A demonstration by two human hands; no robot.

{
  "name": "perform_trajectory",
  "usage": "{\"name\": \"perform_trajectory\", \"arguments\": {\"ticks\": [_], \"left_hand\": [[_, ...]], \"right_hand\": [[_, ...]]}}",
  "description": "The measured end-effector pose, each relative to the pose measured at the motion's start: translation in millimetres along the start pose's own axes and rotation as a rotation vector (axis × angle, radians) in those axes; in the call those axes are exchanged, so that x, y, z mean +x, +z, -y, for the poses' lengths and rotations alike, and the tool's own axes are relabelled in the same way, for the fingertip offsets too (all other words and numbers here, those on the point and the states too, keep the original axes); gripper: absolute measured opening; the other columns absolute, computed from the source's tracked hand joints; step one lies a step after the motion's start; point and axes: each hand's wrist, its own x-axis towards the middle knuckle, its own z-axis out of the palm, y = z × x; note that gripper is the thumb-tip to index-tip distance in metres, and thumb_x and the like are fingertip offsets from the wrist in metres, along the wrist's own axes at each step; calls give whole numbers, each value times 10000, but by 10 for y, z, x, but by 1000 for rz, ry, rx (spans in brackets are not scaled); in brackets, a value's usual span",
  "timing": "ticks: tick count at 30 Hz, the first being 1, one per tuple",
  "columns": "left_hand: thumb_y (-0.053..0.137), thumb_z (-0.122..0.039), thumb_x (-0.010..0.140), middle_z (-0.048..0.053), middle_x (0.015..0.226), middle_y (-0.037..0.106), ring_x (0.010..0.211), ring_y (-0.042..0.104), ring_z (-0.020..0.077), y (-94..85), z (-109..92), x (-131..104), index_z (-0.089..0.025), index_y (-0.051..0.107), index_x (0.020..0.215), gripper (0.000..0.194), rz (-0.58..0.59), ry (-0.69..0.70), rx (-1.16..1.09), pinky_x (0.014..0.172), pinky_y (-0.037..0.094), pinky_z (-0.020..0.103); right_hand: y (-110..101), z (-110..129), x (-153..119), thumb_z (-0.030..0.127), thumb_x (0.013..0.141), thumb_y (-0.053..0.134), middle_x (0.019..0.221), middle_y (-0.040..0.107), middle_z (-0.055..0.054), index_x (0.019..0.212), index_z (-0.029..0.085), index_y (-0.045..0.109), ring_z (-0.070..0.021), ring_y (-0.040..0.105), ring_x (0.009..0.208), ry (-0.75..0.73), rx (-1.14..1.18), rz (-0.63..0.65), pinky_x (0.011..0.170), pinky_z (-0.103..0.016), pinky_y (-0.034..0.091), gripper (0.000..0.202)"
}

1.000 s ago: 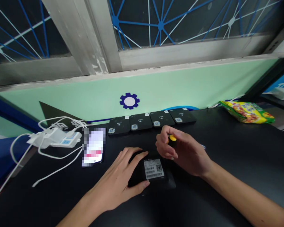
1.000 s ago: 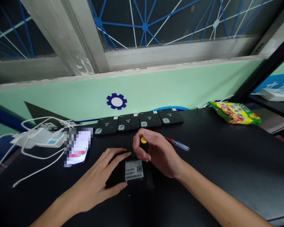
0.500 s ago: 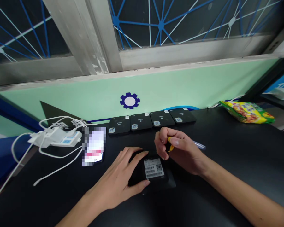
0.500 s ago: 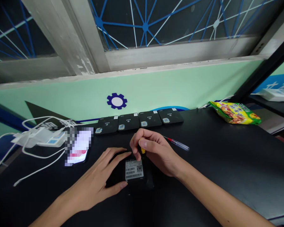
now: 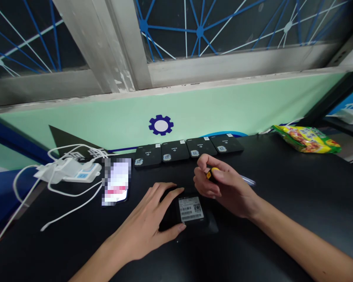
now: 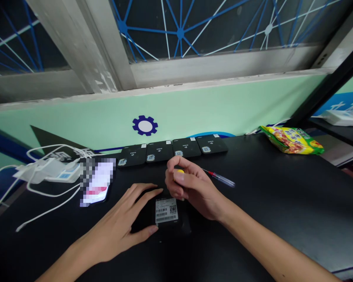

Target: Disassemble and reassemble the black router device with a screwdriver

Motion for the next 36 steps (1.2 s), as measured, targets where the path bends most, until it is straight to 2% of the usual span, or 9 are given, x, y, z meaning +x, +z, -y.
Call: {"name": "perform_trajectory", "arguments": {"ticks": [2, 5, 10, 15, 20, 23, 30, 33, 36], "left_hand": [[668, -548, 1081, 107, 1644, 495, 1511, 492, 411, -7, 0, 6, -367, 411, 1676, 673, -6, 7, -2, 1261, 433, 717], [684, -528, 1074, 109, 1634, 512, 1485, 522, 404, -8, -2, 10, -359, 437, 1667, 664, -26, 14, -6, 1235, 482, 686], [694, -512, 1073, 113, 1627, 524, 1464, 536, 403, -5, -8, 6, -366, 439, 1671, 666, -41, 22, -8, 1200, 521, 671], [685, -526, 1075, 120, 1627, 509, 1456, 536, 407, -14, -15, 10, -359, 428, 1676, 675, -17, 9, -19, 1186, 531, 670], [693, -513, 1076, 120, 1618, 513, 1461, 530, 405, -10, -6, 6, -369, 415, 1681, 681, -22, 16, -18, 1202, 508, 676], [697, -513, 1071, 119, 1627, 509, 1466, 533, 411, -12, -4, 3, -363, 422, 1679, 684, -25, 11, -21, 1195, 516, 677], [692, -511, 1073, 115, 1642, 494, 1489, 519, 406, -13, -11, 14, -361, 418, 1680, 682, -8, 4, -14, 1206, 515, 667], [705, -504, 1065, 114, 1626, 519, 1482, 528, 405, -2, -4, 13, -359, 439, 1673, 679, -38, 10, -11, 1207, 518, 654], [701, -518, 1065, 112, 1633, 516, 1480, 530, 404, 2, 6, 6, -359, 447, 1672, 677, -32, 9, -8, 1211, 516, 653]], "right_hand": [[9, 9, 0, 437, 1096, 620, 710, 436, 43, 1008, 198, 656, -139, 272, 608, -4, -1, -3, 605, -298, 273, 258], [10, 18, 3, 417, 1119, 565, 715, 457, 23, 918, 181, 680, -144, 311, 611, -2, -41, -6, 616, -309, 287, 330], [-8, 4, 8, 421, 1083, 647, 743, 517, 9, 887, 182, 684, -138, 350, 603, 6, -65, -3, 595, -299, 278, 311], [-35, -20, 16, 407, 1015, 764, 835, 580, -7, 897, 193, 617, -137, 445, 653, 0, -71, 3, 660, -298, 344, 285], [-33, -13, 17, 412, 1046, 730, 859, 629, -21, 930, 201, 605, -142, 500, 639, 5, -70, 11, 659, -302, 370, 272], [-31, -4, 4, 407, 1055, 725, 809, 616, 3, 965, 212, 588, -126, 447, 588, 14, -69, 33, 625, -294, 341, 255], [-23, 5, -26, 355, 997, 808, 714, 467, 62, 995, 244, 524, -134, 324, 606, 34, -58, 74, 597, -287, 267, 305], [-8, 19, -22, 420, 1053, 709, 701, 433, 54, 1027, 229, 582, -150, 290, 614, 34, -36, 70, 619, -303, 278, 230], [5, 30, -16, 457, 1110, 568, 697, 433, 29, 983, 197, 663, -164, 307, 623, 22, -43, 45, 631, -316, 301, 305]]}}
